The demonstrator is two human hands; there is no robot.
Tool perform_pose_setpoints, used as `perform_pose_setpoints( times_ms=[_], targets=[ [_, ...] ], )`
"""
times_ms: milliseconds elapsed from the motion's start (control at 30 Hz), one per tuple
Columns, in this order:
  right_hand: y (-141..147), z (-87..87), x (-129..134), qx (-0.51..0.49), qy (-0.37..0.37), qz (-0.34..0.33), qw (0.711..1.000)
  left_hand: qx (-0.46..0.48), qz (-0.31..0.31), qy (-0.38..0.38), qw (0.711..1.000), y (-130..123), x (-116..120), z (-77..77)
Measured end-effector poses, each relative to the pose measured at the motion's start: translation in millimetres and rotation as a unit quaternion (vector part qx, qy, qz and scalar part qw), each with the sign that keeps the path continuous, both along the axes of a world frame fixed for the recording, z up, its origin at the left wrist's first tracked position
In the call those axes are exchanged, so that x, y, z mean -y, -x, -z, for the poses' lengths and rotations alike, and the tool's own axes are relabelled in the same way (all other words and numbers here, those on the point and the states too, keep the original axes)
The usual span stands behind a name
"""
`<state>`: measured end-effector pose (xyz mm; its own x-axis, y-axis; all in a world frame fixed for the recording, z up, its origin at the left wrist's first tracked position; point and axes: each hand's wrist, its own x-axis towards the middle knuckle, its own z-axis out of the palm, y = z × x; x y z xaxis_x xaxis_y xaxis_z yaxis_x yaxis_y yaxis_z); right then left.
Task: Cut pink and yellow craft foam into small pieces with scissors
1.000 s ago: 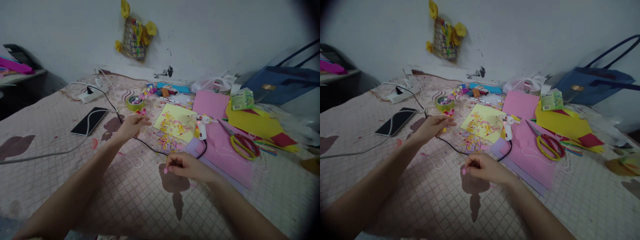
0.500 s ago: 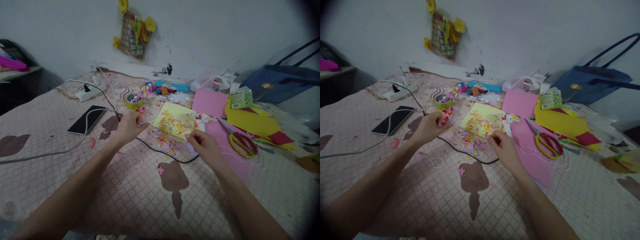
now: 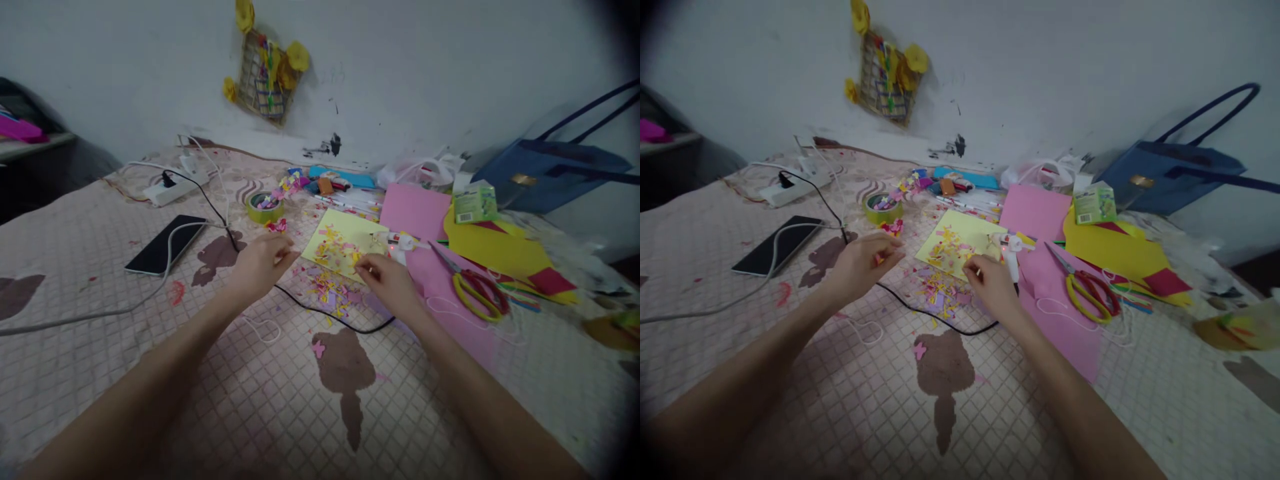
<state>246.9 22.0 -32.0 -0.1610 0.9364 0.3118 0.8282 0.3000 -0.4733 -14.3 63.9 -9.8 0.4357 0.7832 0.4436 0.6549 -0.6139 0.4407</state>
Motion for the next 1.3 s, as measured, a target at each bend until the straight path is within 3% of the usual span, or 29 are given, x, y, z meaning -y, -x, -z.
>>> perform_pose_setpoints(
  times_ms=[100, 233, 433, 667, 1000, 1300],
  targets=[
    [6, 3.1, -23, 0.061, 0.005, -0.026, 0.998, 0.004, 0.02, -0.06, 0.998, 1, -2, 3.7],
    [12, 7.6, -42, 0.115, 0.019, -0.036, 0.993, 0.035, -0.006, -0.076, 0.996, 1, -2, 5.8],
    [16, 7.4, -47, 0.174, 0.032, -0.049, 0.983, 0.044, 0.002, -0.064, 0.997, 0, -1, 4.1],
    [13, 9.4, -50, 0.16, 0.007, -0.043, 0.986, 0.05, 0.01, -0.062, 0.997, -2, -2, 6.1],
    [-9, -3.4, -19, 0.092, -0.059, 0.008, 0.994, 0.046, -0.004, -0.016, 0.999, -3, 2, 6.3],
    [-30, -9.0, 20, 0.057, -0.017, 0.071, 0.996, 0.031, -0.009, -0.007, 0.999, -5, 5, 5.9]
  ],
)
